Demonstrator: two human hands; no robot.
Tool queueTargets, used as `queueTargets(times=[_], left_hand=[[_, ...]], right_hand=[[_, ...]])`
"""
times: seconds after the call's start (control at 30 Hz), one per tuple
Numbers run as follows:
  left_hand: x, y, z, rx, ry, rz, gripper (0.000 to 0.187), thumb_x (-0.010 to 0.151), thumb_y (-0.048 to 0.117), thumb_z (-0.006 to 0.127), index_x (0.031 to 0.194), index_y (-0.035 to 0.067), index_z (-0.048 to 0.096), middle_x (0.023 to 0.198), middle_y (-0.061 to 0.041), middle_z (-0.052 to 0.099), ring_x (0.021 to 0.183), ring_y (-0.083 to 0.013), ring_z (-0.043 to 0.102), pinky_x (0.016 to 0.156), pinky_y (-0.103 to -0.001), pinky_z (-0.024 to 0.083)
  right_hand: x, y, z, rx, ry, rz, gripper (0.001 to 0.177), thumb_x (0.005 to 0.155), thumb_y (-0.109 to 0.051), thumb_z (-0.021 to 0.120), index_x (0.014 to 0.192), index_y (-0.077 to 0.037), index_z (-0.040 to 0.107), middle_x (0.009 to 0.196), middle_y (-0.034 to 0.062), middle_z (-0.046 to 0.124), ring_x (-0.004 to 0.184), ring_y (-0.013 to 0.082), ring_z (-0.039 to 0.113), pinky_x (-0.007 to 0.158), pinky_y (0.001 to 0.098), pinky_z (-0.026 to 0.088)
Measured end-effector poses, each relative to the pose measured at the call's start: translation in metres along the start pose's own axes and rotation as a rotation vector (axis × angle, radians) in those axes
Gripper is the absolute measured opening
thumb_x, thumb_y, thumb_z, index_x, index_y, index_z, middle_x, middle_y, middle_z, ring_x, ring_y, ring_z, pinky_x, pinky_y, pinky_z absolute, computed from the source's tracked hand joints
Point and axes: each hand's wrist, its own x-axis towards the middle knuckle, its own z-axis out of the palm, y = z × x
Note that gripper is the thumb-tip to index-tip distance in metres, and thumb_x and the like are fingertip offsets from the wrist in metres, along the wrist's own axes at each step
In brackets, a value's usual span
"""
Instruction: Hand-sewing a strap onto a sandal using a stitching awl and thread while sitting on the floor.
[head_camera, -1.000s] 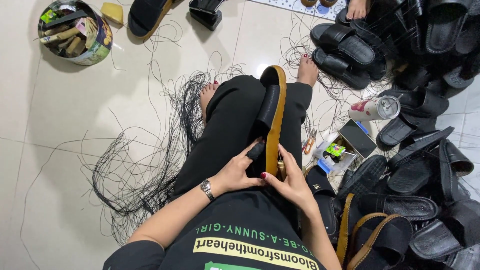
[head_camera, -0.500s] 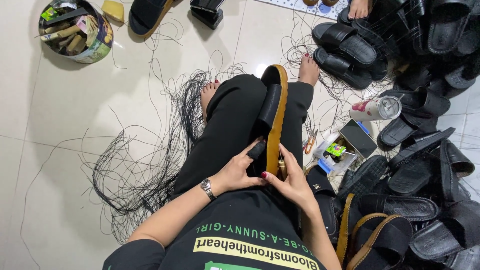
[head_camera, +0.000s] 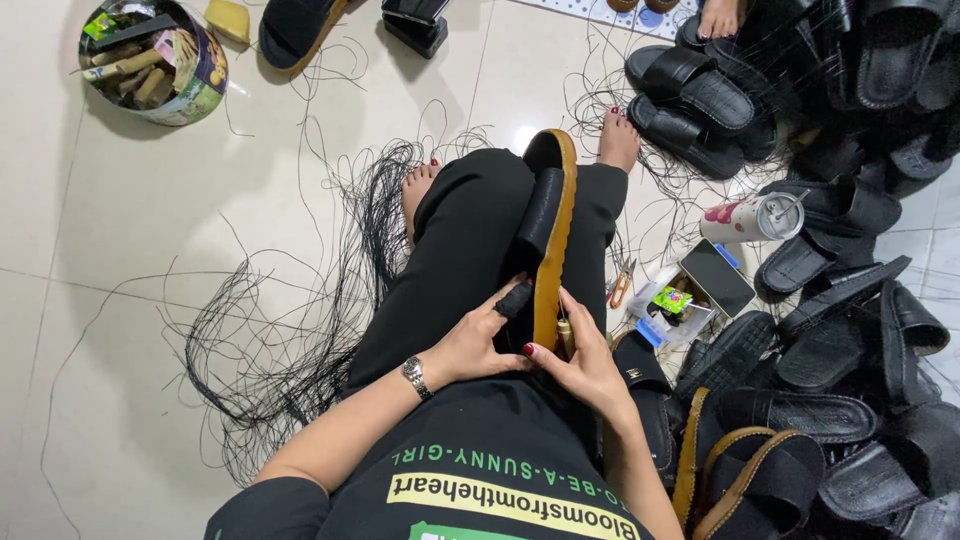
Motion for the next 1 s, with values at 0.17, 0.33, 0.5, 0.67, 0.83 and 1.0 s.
queueTargets(times=[0.17,0.33,0.5,0.67,0.83,1.0], left_hand=[[0.001,0.002,0.000,0.006,0.003,0.006,0.103,0.065,0.027,0.094,0.151,0.001,0.043,0.155,-0.025,0.041,0.141,-0.0393,0.043,0.115,-0.048,0.039],[0.000,-0.001,0.001,-0.007,0.001,0.011,0.102,0.067,0.025,0.093,0.152,0.001,0.042,0.157,-0.022,0.039,0.143,-0.0371,0.040,0.116,-0.046,0.037],[-0.002,-0.002,-0.001,0.000,-0.005,0.016,0.101,0.065,0.023,0.093,0.151,0.001,0.044,0.156,-0.024,0.040,0.142,-0.0382,0.041,0.116,-0.047,0.037],[-0.001,0.002,-0.001,-0.001,-0.011,0.008,0.104,0.067,0.024,0.092,0.154,0.002,0.039,0.157,-0.024,0.038,0.142,-0.0387,0.040,0.116,-0.048,0.037],[-0.002,-0.002,0.001,0.028,-0.008,0.033,0.105,0.066,0.025,0.092,0.154,0.003,0.039,0.158,-0.024,0.037,0.142,-0.0381,0.040,0.116,-0.047,0.037],[-0.002,-0.007,0.002,0.031,0.001,0.046,0.105,0.066,0.026,0.093,0.154,0.003,0.039,0.158,-0.023,0.038,0.142,-0.0379,0.040,0.116,-0.047,0.037]], right_hand=[[0.000,0.006,0.000,-0.001,0.001,-0.005,0.094,0.077,-0.023,0.087,0.154,-0.001,0.037,0.141,0.0283,0.052,0.132,0.0506,0.049,0.108,0.0597,0.039],[-0.001,0.008,0.001,-0.004,0.010,-0.015,0.093,0.077,-0.022,0.087,0.153,0.000,0.037,0.142,0.0295,0.051,0.131,0.0515,0.049,0.107,0.0606,0.039],[-0.001,0.006,0.003,-0.018,0.023,-0.036,0.093,0.077,-0.023,0.087,0.153,-0.001,0.038,0.142,0.0284,0.052,0.131,0.0499,0.049,0.107,0.0594,0.041],[-0.001,0.006,0.002,-0.016,0.024,-0.032,0.093,0.077,-0.026,0.087,0.153,-0.003,0.039,0.142,0.0262,0.053,0.131,0.0478,0.051,0.107,0.0581,0.041],[-0.001,0.001,0.002,-0.012,0.022,-0.027,0.092,0.078,-0.026,0.086,0.153,-0.002,0.038,0.143,0.0276,0.052,0.131,0.0491,0.050,0.107,0.0595,0.041],[0.000,0.005,0.002,-0.002,0.017,-0.018,0.094,0.078,-0.027,0.087,0.154,-0.003,0.038,0.144,0.0270,0.051,0.132,0.0485,0.050,0.108,0.0585,0.041]])
